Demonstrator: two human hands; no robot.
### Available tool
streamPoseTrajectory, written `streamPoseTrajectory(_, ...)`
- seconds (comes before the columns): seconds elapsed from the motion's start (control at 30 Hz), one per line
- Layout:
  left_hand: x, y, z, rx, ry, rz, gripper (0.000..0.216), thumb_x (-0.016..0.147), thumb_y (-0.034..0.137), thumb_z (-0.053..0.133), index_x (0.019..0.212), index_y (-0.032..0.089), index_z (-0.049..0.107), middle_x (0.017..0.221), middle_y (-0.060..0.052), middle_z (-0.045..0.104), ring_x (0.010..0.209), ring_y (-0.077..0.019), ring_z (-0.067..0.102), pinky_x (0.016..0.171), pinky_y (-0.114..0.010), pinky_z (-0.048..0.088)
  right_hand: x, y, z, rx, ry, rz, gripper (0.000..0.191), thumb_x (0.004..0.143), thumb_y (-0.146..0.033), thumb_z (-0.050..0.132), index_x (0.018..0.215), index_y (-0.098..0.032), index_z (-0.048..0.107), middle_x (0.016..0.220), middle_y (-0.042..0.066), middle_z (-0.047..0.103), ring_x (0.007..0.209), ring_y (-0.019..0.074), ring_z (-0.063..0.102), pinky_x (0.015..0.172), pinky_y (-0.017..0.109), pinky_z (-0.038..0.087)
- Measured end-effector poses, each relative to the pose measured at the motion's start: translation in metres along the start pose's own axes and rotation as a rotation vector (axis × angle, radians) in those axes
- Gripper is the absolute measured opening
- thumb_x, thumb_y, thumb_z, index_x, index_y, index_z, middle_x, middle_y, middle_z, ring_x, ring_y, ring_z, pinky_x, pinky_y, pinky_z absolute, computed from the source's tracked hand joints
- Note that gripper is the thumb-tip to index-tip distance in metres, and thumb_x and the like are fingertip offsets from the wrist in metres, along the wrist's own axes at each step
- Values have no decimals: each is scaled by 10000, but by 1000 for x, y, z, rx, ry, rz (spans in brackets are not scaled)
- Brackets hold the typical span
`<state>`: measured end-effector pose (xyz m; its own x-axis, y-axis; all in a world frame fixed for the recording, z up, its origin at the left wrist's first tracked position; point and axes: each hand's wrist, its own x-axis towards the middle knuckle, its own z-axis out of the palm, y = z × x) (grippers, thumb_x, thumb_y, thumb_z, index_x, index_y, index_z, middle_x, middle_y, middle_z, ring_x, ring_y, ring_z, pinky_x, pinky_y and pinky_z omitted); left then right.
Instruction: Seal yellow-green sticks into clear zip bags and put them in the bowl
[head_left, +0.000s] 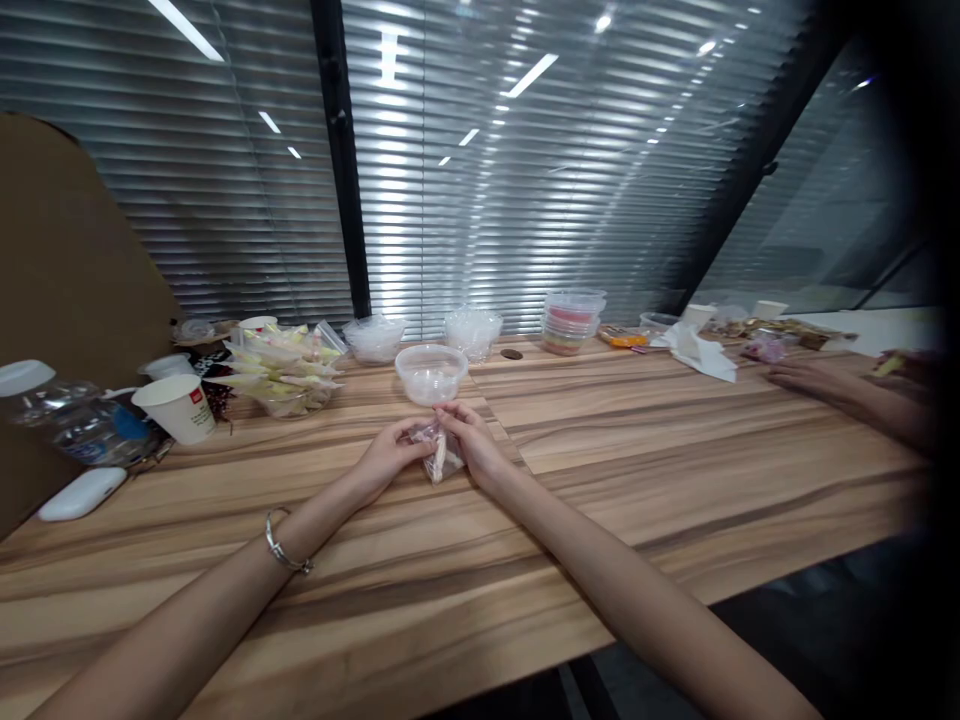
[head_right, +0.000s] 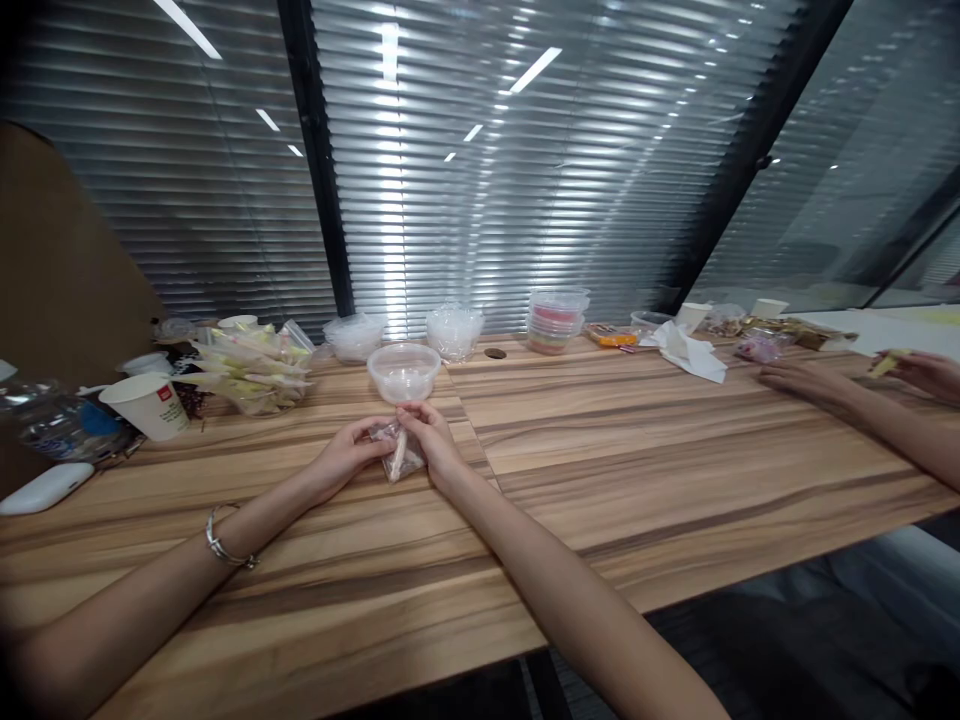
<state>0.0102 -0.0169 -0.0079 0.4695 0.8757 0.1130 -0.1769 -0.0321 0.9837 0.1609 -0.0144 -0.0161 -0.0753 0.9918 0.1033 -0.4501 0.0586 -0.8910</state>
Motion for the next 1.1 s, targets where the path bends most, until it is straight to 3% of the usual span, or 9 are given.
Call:
streamPoseTrajectory(0.2,1,-1,-1,-34,60,90,368,671,243,743,968,186,534,934,-42,657,863,-176,615,807,-317,474,-2,2,5,-83,-16,-48,350,616,-260,736,932,-214,592,832,14,637,769,156,583,654,263,449)
streamPoseTrajectory(0.47,4,-2,-5,-179,75,-11,226,735,346,672,806,150,583,863,-37,621,830,-173,594,781,-349,504,-7,-1,10,-98,92,-78,337,588,-238,734,887,-199,583,761,3,621,708,152,572,653,284,454)
streamPoseTrajectory(1.1,8,-7,-15,-241,60,-20,167,711,219,677,664,132,542,691,-11,558,690,-129,544,714,-293,491,-9,2,14,-164,70,-184,318,595,-217,731,875,-192,583,792,13,636,737,159,579,677,288,470)
